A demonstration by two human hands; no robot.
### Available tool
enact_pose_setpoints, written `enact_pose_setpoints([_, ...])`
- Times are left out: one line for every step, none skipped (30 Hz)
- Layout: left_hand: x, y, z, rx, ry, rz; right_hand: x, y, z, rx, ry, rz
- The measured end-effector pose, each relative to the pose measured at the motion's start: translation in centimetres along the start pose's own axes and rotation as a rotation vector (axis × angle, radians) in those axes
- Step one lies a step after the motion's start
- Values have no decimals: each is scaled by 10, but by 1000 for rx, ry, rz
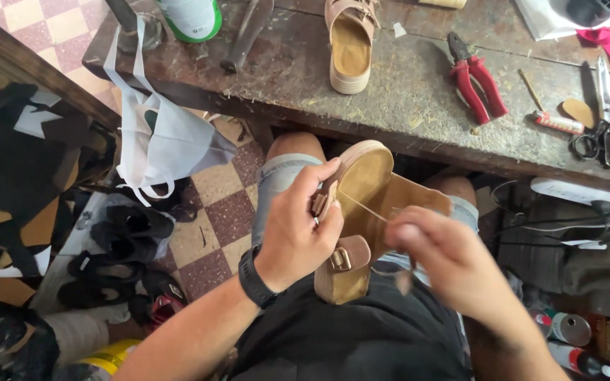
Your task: Hand-sewing leather straps onto a sandal sole using a needle and pliers at a workbench.
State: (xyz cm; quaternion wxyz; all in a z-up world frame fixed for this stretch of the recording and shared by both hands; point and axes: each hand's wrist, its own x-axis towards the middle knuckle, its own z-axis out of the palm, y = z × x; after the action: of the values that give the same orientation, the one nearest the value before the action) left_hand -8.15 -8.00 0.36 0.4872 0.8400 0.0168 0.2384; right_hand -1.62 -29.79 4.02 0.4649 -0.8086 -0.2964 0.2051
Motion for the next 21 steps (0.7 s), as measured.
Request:
enact_pose_setpoints([-2, -2, 2, -5, 44, -1, -7, -4, -8, 356, -3, -125])
enact_pose_setpoints([-3, -4, 4, -8, 42, -2, -3, 0, -5, 355, -1, -122])
enact_pose_setpoints([-4, -5, 6, -9, 62, -6, 0, 5, -1, 695, -39, -304])
enact_pose_setpoints([-4, -7, 8, -10, 81, -5, 3, 9, 1, 1032, -75, -490])
enact_pose_setpoints([-3, -4, 11, -14, 78, -2, 5, 13, 7, 1029, -70, -491])
enact_pose_setpoints([-3, -1, 12, -20, 93, 22, 7, 16, 14, 1188, -70, -497])
enact_pose_setpoints([-2, 1, 13, -26, 107, 45, 10, 19, 21, 1347, -68, -502])
enact_pose_setpoints([-4, 1, 15, -22, 109, 45, 11, 7, 22, 1349, -71, -503])
enact_pose_setpoints([-5, 0, 16, -15, 139, 61, 12, -5, 24, 1253, 64, -444])
enact_pose_setpoints([-6, -1, 17, -6, 171, 74, 14, -16, 25, 1155, 193, -383])
enact_pose_setpoints([-7, -1, 18, -1, 175, 71, 11, -18, 27, 1158, 186, -383])
enact_pose_setpoints([-8, -2, 20, -4, 197, 61, 7, -19, 28, 1130, 214, -343])
enact_pose_setpoints([-8, -2, 23, -8, 218, 50, 3, -19, 29, 1101, 241, -303])
enact_pose_setpoints([-8, -1, 25, -10, 214, 48, 0, -21, 28, 1101, 245, -299])
enact_pose_setpoints([-8, 1, 26, -8, 218, 52, -3, -22, 28, 1124, 260, -275])
enact_pose_setpoints([-8, 2, 27, -5, 226, 57, -6, -23, 27, 1145, 272, -254])
enact_pose_setpoints([-8, 3, 29, -7, 225, 57, -10, -24, 26, 1143, 274, -253])
enact_pose_setpoints([-8, 5, 30, -25, 220, 44, -13, -24, 25, 1131, 292, -242])
enact_pose_setpoints([-9, 6, 31, -43, 215, 32, -16, -25, 24, 1119, 310, -231])
enact_pose_setpoints([-9, 8, 30, -45, 221, 33, -19, -18, 20, 1116, 305, -233])
enact_pose_setpoints([-9, 9, 29, -49, 200, 54, -22, -12, 15, 1099, 236, -263])
